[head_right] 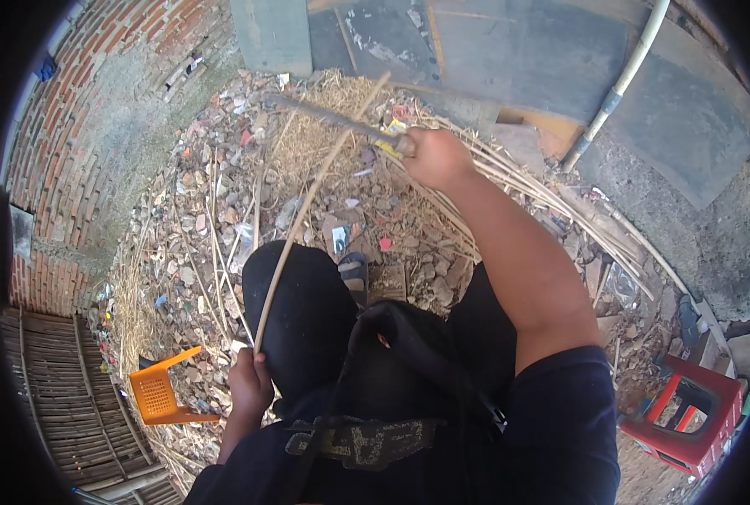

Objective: The person holds a bamboo strip by hand and repeatedly scrapes along its surface with a machete.

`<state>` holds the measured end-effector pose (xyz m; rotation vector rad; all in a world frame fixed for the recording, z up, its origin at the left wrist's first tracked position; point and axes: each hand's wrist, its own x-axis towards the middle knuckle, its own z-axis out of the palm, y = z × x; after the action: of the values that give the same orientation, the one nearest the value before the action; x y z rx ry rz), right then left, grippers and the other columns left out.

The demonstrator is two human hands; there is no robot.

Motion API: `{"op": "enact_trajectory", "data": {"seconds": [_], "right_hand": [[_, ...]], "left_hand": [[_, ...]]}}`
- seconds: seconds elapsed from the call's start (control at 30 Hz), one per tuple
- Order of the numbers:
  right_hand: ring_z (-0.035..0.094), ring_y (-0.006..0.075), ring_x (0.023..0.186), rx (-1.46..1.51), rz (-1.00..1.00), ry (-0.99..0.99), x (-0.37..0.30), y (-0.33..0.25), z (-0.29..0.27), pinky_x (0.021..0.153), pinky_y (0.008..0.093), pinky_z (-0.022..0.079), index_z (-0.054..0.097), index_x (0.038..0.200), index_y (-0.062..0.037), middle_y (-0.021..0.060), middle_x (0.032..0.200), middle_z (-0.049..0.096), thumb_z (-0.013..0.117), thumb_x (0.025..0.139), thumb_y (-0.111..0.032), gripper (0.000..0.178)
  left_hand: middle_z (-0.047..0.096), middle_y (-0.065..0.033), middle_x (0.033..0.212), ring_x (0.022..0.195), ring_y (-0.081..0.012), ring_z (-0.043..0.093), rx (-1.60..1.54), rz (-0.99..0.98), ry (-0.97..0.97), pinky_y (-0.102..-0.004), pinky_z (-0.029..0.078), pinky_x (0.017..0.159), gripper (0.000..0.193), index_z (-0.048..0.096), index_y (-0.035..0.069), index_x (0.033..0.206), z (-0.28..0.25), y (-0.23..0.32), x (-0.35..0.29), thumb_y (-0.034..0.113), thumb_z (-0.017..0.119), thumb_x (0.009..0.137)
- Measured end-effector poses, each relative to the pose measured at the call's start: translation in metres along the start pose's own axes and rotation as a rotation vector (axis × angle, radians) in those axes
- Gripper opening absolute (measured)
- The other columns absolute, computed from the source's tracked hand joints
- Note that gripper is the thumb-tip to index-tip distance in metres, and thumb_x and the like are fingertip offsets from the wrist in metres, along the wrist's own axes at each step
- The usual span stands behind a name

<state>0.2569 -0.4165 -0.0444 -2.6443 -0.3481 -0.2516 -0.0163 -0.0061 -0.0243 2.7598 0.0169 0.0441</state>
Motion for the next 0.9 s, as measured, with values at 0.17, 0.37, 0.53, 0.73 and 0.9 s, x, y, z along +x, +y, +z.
{"op": "enact_trajectory", "data": {"seconds": [0.17, 0.37, 0.53, 0.73, 0.9], "right_hand": [[0.070, 0.0297, 0.072, 0.003, 0.063, -0.099, -0.006, -0.030, -0.026, 0.071, 0.0431, 0.059, 0.070, 0.101, -0.0140, 0.0097, 0.078, 0.071, 0.066, 0.088, -0.022, 0.017], [0.070, 0.0304, 0.071, -0.029, -0.313, -0.094, -0.003, -0.040, 0.006, 0.069, 0.0458, 0.056, 0.070, 0.095, -0.0120, 0.0122, 0.075, 0.070, 0.074, 0.079, -0.021, 0.018], [0.069, 0.0305, 0.073, 0.272, 0.277, 0.186, 0.008, 0.012, 0.004, 0.072, 0.0413, 0.055, 0.071, 0.111, -0.0069, 0.0166, 0.081, 0.072, 0.070, 0.082, -0.023, 0.033], [0.070, 0.0303, 0.079, 0.526, 0.309, 0.132, 0.005, 0.002, -0.016, 0.076, 0.0415, 0.053, 0.071, 0.112, -0.0046, 0.0179, 0.082, 0.071, 0.072, 0.078, -0.026, 0.040], [0.065, 0.0134, 0.073, 0.877, 0.361, 0.142, 0.001, -0.005, -0.027, 0.067, 0.0336, 0.051, 0.071, 0.110, -0.0087, 0.0048, 0.083, 0.071, 0.079, 0.086, -0.028, 0.032]], "left_hand": [[0.059, -0.0241, 0.063, 0.059, -0.0479, 0.061, 0.000, -0.024, -0.028, -0.0543, 0.045, 0.052, 0.022, 0.055, 0.002, 0.092, -0.013, 0.011, 0.005, 0.022, 0.052, 0.103], [0.057, -0.0241, 0.062, 0.059, -0.0483, 0.059, -0.072, -0.006, -0.063, -0.0532, 0.043, 0.052, 0.027, 0.053, 0.001, 0.089, -0.015, 0.011, 0.012, 0.022, 0.049, 0.105], [0.053, -0.0121, 0.059, 0.052, -0.0287, 0.054, -0.282, 0.012, -0.164, -0.0394, 0.039, 0.051, 0.034, 0.054, 0.001, 0.089, -0.028, -0.004, 0.017, 0.029, 0.047, 0.108], [0.038, 0.0034, 0.062, 0.052, -0.0076, 0.031, -1.122, -0.408, -0.714, -0.0240, 0.024, 0.048, 0.047, 0.060, 0.006, 0.094, -0.038, -0.032, 0.030, 0.048, 0.043, 0.108], [0.038, 0.0026, 0.062, 0.049, -0.0081, 0.030, -1.153, -0.424, -0.726, -0.0242, 0.024, 0.046, 0.049, 0.062, 0.006, 0.095, -0.035, -0.042, 0.035, 0.049, 0.041, 0.107]]}}
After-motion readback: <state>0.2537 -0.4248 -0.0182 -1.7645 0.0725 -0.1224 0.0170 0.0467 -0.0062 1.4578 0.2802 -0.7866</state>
